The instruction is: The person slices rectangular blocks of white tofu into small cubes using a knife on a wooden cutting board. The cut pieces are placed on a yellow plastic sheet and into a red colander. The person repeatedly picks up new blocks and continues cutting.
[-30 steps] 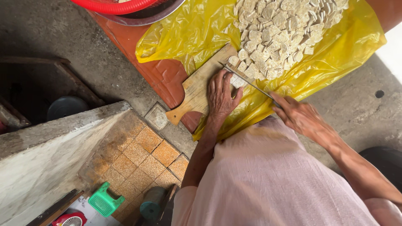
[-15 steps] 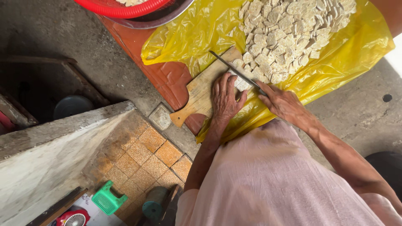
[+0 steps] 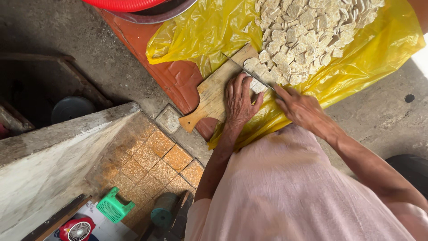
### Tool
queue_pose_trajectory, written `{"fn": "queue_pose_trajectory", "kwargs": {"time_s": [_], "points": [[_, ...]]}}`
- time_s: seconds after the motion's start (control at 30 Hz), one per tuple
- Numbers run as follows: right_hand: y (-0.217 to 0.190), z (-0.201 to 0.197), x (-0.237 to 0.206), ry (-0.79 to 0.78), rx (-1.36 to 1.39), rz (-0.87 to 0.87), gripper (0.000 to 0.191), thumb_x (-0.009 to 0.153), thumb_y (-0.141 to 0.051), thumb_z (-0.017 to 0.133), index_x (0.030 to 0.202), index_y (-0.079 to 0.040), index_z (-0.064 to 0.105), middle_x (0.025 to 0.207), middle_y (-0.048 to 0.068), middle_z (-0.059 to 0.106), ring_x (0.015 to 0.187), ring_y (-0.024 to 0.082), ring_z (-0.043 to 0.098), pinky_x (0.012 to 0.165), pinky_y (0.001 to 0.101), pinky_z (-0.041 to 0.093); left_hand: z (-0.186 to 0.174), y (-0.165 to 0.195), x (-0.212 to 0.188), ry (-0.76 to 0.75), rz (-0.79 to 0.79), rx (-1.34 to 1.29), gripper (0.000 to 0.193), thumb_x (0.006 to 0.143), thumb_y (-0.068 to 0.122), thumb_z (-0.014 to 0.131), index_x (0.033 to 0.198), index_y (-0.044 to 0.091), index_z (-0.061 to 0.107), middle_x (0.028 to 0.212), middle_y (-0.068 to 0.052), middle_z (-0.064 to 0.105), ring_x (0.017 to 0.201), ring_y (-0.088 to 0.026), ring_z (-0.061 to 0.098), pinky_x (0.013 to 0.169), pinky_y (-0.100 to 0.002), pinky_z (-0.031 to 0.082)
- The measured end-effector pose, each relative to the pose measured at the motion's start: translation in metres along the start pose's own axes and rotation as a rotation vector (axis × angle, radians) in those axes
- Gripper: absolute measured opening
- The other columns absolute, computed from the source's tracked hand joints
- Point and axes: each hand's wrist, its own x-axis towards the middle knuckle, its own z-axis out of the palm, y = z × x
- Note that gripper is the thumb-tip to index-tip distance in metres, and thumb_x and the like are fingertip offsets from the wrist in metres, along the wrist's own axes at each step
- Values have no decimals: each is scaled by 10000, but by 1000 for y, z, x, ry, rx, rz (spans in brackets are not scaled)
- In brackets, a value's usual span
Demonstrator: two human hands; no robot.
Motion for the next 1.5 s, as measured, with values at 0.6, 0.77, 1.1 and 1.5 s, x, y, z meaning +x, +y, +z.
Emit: {"fn": "queue_pose_trajectory", "kwargs": {"time_s": [0.6,0.77,1.1,1.5], "points": [[3,-3,-10,-88,-36,80,588,1022,-329,516,1572,-215,342,1157,199,665,688,392,705,580,493,594,5,-2,-2,6,-5,-29,646,868,316,804,1341,9,490,1414,-173,480,1278,-398,505,1106,-535,446],[15,-5,6,49,212,-97,580,1026,-336,524,1565,-177,380,1250,185,674,854,381,721,719,477,611,1,-2,2,10,0,-48,626,880,313,788,1342,14,489,1426,-188,470,1293,-412,501,1104,-536,444],[24,-16,-43,-149,-21,179,539,1079,-349,468,1601,-259,367,1096,121,685,610,316,684,548,387,593,0,-9,-5,-32,-61,-99,427,999,245,661,1351,32,547,1410,-174,490,1305,-369,494,1103,-506,425],[4,-5,-36,-25,-44,52,558,1012,-320,527,1539,-177,414,1186,184,671,696,380,704,569,468,593,3,-9,-4,-30,-85,-91,369,988,232,664,1284,27,585,1388,-153,529,1279,-358,531,1088,-483,449]]}}
